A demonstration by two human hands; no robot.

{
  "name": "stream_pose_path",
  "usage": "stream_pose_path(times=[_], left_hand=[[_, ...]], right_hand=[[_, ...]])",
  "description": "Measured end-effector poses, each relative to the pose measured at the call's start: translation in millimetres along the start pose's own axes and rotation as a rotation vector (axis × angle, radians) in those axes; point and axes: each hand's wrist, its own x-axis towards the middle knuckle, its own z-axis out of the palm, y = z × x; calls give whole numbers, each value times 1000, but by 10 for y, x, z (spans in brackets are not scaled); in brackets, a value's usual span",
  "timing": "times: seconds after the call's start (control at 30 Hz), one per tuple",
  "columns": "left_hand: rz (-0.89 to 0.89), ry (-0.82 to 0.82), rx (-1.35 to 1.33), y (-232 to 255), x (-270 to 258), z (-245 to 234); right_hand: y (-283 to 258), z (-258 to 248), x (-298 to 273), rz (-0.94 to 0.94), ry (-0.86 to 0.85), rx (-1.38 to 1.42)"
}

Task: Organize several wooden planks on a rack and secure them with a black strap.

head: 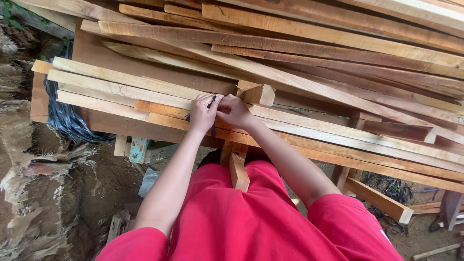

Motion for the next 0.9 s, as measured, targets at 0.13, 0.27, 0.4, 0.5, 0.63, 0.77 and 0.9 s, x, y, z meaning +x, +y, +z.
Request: stream_pose_path(times=[0.13, 0.27, 0.4, 0.5, 0.63, 0.77, 0.9], left_hand=[[30, -59, 187, -121, 40, -9], [-49, -76, -33, -127, 123, -23], [-407, -335, 9, -75, 217, -263], [-452, -421, 34, -77, 120, -440], [-399, -373, 152, 3, -21, -539], [-563, -317, -42, -61, -176, -475], [-882, -74, -1203, 36, -225, -524]], right_hand=[[2, 11, 22, 4, 12, -24], [-3, 4, -5, -8, -10, 1], [75, 15, -51, 38, -12, 35], [-9, -16, -52, 61, 10, 61], [-144, -50, -27, 85, 24, 75], [-128, -26, -63, 161, 46, 111], [58, 63, -118, 262, 84, 162]])
